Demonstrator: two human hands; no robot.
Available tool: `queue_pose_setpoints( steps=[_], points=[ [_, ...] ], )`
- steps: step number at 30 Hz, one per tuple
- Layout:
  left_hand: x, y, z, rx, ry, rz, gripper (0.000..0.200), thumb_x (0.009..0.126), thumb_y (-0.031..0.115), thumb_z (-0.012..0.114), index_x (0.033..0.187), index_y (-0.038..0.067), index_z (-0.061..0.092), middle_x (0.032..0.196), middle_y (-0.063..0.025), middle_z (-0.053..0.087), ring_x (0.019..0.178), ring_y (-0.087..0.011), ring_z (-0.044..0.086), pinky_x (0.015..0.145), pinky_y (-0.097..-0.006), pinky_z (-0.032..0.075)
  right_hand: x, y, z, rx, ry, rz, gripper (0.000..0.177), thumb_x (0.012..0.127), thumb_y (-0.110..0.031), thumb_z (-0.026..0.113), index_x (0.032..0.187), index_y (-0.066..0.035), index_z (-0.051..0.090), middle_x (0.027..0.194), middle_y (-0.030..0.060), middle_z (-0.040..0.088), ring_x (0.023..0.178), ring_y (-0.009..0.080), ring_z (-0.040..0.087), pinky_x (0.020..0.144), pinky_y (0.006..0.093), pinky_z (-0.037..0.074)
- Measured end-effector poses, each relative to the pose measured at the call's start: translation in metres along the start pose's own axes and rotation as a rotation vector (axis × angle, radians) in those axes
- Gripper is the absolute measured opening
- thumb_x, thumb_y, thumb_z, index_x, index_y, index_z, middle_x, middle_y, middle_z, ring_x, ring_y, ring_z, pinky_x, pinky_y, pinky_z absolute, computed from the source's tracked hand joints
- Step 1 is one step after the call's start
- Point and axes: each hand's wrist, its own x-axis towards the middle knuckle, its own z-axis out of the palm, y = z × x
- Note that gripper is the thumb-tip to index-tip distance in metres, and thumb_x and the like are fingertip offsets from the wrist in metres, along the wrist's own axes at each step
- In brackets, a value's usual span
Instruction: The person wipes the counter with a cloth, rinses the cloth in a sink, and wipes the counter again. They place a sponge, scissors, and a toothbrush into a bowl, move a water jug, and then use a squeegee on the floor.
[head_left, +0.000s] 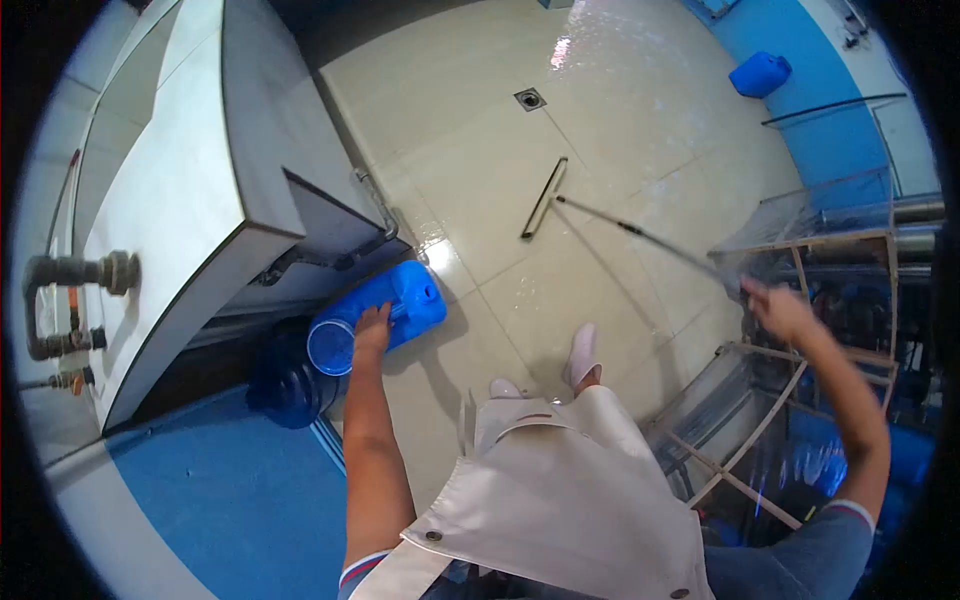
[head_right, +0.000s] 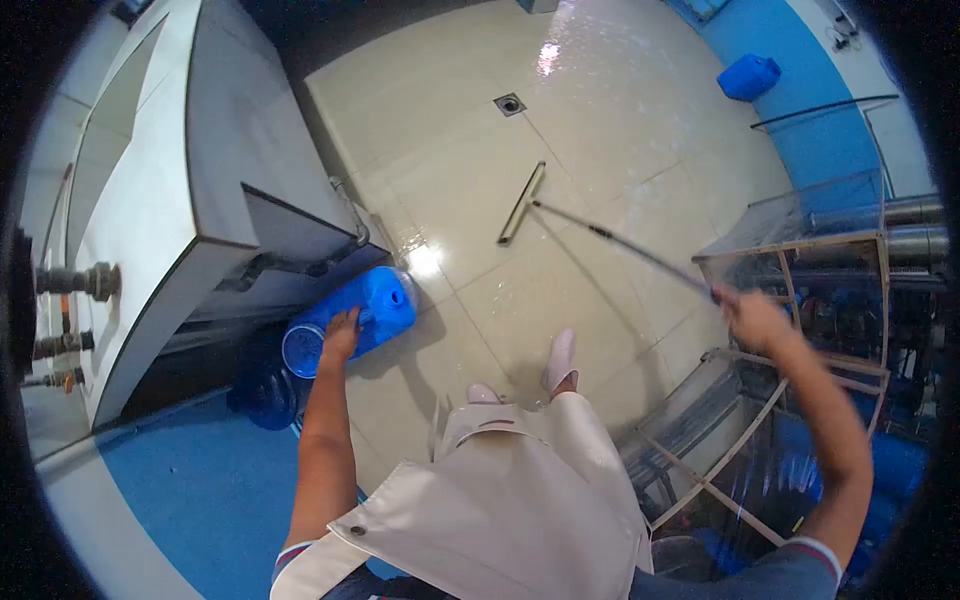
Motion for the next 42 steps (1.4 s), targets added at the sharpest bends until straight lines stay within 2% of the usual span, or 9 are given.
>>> queue_pose_setpoints(
  steps=[5,9,18,22,28,30,31,36,42],
  points=[
    [0.037,-0.051,0.018,0.05,-0.09,-0.452,0.047,0.081,0.013,0.053,0.125,0.003,0.041,0.112,-0.0224,0.05,0.104,-0.0375,0.048,0.088,-0.0434,0.041,-0.165,0.001,0.158,0.413,-0.237,0.227,0.042,0.088,-0.033,0.045,0.13,-0.035,0.038,0.089,0.0192,0.061,0.081,0.0374,0.06,0.074,0.0438,0.047],
    [-0.028,-0.012,-0.008,0.337,0.313,-0.14,0.055,0.079,0.005,0.05,0.13,-0.001,0.032,0.117,-0.0262,0.046,0.106,-0.0411,0.045,0.09,-0.0438,0.039,-0.31,-0.024,0.236,0.52,-0.318,0.301,0.049,0.085,-0.028,0.05,0.132,-0.034,0.035,0.075,0.0215,0.059,0.072,0.0404,0.058,0.066,0.0453,0.046],
    [-0.289,0.038,-0.049,-0.139,-0.277,-0.187,0.05,0.075,-0.001,0.044,0.125,-0.002,0.038,0.117,-0.0291,0.045,0.108,-0.0429,0.045,0.092,-0.0438,0.038,-0.554,-0.071,0.465,0.695,-0.405,0.331,0.05,0.084,-0.025,0.045,0.133,-0.03,0.034,0.073,0.0229,0.059,0.068,0.0415,0.058,0.063,0.0498,0.047],
    [-0.283,0.034,-0.076,-0.17,-0.233,-0.292,0.043,0.077,0.0,0.044,0.12,-0.003,0.044,0.112,-0.0279,0.05,0.107,-0.041,0.046,0.093,-0.0414,0.038,-0.489,-0.17,0.387,0.808,-0.552,0.548,0.048,0.085,-0.022,0.042,0.133,-0.026,0.035,0.08,0.0255,0.06,0.075,0.0427,0.058,0.069,0.0493,0.046],
    [-0.23,0.019,-0.117,-0.401,-0.057,-0.206,0.038,0.082,0.006,0.047,0.118,-0.003,0.046,0.111,-0.0242,0.052,0.102,-0.0339,0.053,0.088,-0.0369,0.042,-0.375,-0.265,0.451,1.443,0.005,0.503,0.048,0.089,-0.025,0.044,0.135,-0.023,0.031,0.106,0.0262,0.055,0.098,0.0422,0.054,0.081,0.0415,0.044],
    [-0.223,0.013,-0.121,-0.359,-0.062,-0.166,0.038,0.082,0.006,0.047,0.119,-0.002,0.046,0.109,-0.0232,0.054,0.1,-0.0325,0.054,0.086,-0.0362,0.043,-0.294,-0.259,0.437,1.248,-0.018,0.529,0.044,0.088,-0.025,0.044,0.131,-0.019,0.037,0.097,0.0258,0.057,0.089,0.0435,0.055,0.076,0.0473,0.043],
    [-0.221,0.01,-0.123,-0.324,-0.059,-0.131,0.037,0.083,0.007,0.048,0.119,-0.002,0.046,0.107,-0.0222,0.055,0.099,-0.0312,0.056,0.085,-0.0356,0.044,-0.25,-0.245,0.386,1.268,0.051,0.492,0.043,0.09,-0.018,0.043,0.132,-0.012,0.037,0.096,0.0206,0.059,0.086,0.0236,0.06,0.073,0.0318,0.045],
    [-0.242,0.033,-0.117,-0.305,-0.193,-0.166,0.037,0.083,0.008,0.049,0.119,0.001,0.046,0.104,-0.0211,0.057,0.097,-0.0305,0.057,0.085,-0.0356,0.044,-0.062,-0.168,0.318,1.396,0.079,0.476,0.045,0.086,-0.024,0.043,0.129,-0.013,0.039,0.074,0.0222,0.059,0.055,0.0326,0.058,0.048,0.0405,0.046],
    [-0.311,0.04,-0.111,-0.364,-0.138,-0.166,0.035,0.085,0.011,0.048,0.118,-0.001,0.046,0.103,-0.0207,0.059,0.095,-0.0304,0.058,0.084,-0.036,0.045,-0.183,-0.087,0.239,0.818,0.219,0.196,0.044,0.083,-0.021,0.047,0.127,-0.015,0.044,0.086,0.0253,0.059,0.082,0.0397,0.058,0.074,0.0435,0.046]
  ],
)
